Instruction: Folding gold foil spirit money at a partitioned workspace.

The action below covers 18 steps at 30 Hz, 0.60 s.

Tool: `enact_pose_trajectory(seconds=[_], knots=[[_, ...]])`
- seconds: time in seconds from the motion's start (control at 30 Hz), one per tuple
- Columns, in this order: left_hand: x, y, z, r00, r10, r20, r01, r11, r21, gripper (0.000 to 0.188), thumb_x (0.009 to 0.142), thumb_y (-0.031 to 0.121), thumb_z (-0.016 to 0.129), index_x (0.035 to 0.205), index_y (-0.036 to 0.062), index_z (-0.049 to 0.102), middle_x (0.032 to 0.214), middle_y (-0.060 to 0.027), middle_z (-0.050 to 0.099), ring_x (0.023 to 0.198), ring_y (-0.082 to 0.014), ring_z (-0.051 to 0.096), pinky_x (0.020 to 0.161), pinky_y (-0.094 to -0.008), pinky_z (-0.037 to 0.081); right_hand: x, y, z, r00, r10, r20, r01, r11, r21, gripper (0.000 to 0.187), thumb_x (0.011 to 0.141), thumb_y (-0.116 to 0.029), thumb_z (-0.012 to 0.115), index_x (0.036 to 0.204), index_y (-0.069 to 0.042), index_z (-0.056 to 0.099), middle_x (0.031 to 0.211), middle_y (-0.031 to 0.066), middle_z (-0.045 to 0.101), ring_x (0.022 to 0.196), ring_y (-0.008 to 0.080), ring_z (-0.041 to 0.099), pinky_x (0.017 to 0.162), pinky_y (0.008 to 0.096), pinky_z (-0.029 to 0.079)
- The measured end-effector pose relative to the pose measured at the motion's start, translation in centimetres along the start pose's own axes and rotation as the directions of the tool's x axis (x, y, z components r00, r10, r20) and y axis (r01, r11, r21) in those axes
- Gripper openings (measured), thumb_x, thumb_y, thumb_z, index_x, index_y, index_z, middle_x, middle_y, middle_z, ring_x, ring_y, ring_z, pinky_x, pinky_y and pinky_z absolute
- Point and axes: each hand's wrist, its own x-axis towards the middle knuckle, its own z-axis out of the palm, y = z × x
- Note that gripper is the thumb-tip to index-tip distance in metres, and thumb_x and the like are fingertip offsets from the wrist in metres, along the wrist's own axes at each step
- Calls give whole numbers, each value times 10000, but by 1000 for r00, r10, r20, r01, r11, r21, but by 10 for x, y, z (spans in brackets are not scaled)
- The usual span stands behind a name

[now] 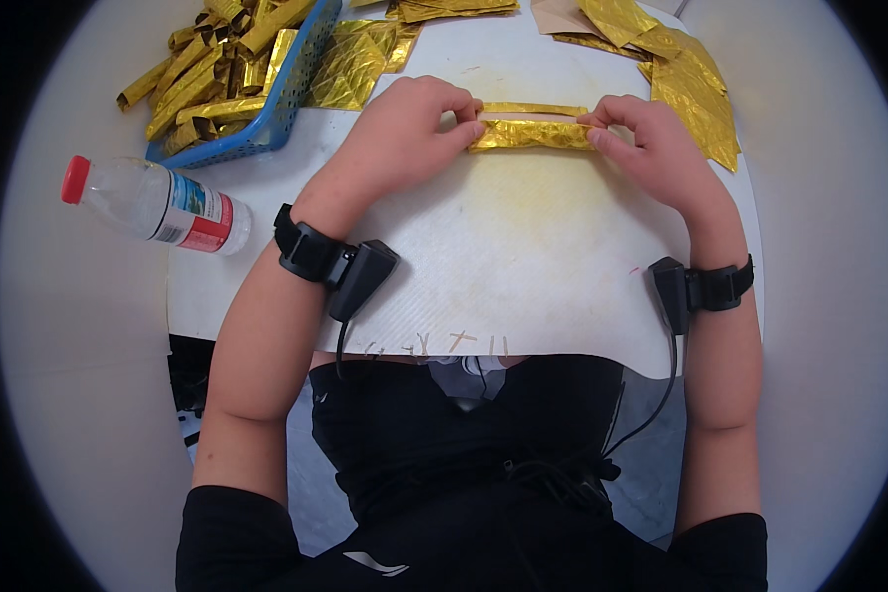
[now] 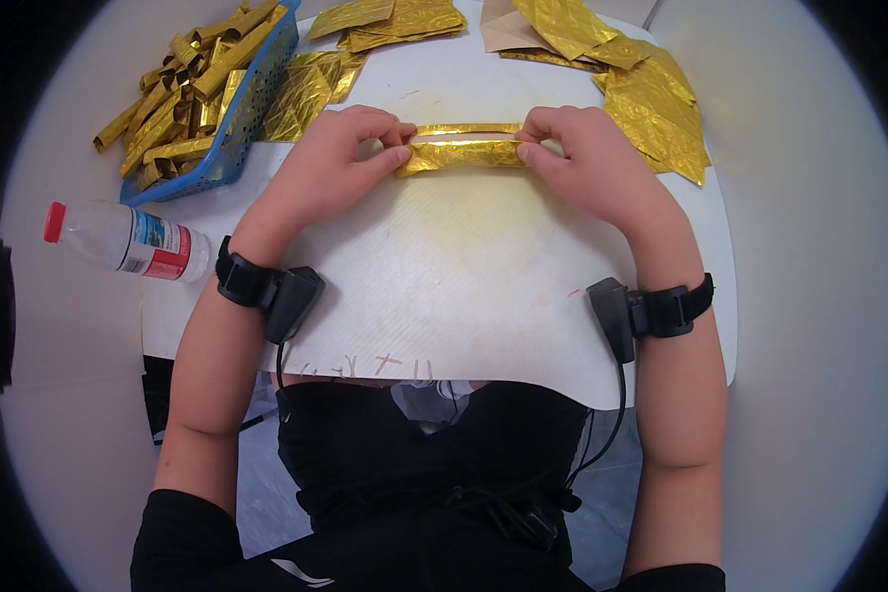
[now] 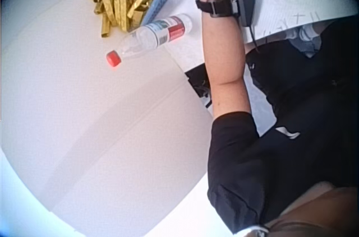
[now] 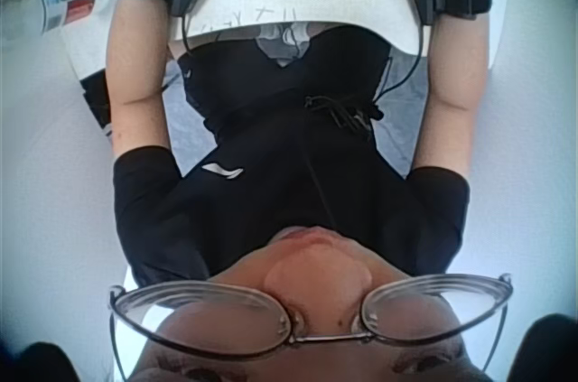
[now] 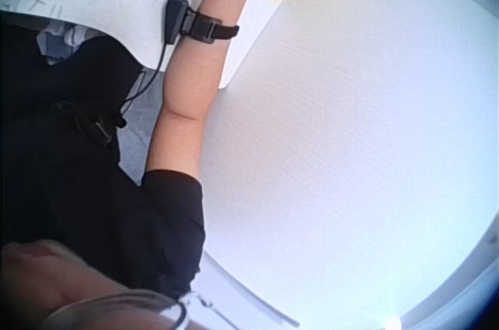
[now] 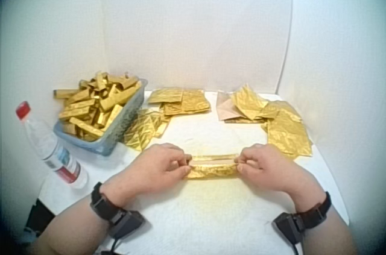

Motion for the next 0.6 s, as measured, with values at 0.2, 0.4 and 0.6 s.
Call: enact_pose_trajectory(seconds=[0.2,0.4,0.6], knots=[[-1,4,3,994,-85,-66,85,996,-1,164,895,151,762,935,-3,804,1036,-138,821,991,-282,768,918,-372,586,0,-2,4,998,31,-46,-31,999,9,211,944,-219,744,1002,-18,769,923,156,770,834,271,697,777,385,549],[-2,7,9,984,-116,-134,115,993,-12,147,863,120,769,950,10,813,1015,-125,819,948,-296,764,903,-387,591,7,8,11,996,3,-88,-1,1000,23,175,929,-164,773,1009,-9,796,890,67,788,821,158,713,787,298,562],[3,3,20,970,-75,-231,88,995,45,145,852,101,773,965,18,809,967,-127,808,911,-277,754,861,-385,588,19,9,29,982,40,-186,-24,996,84,149,884,-106,776,992,-7,803,868,118,789,791,193,743,769,307,591]])
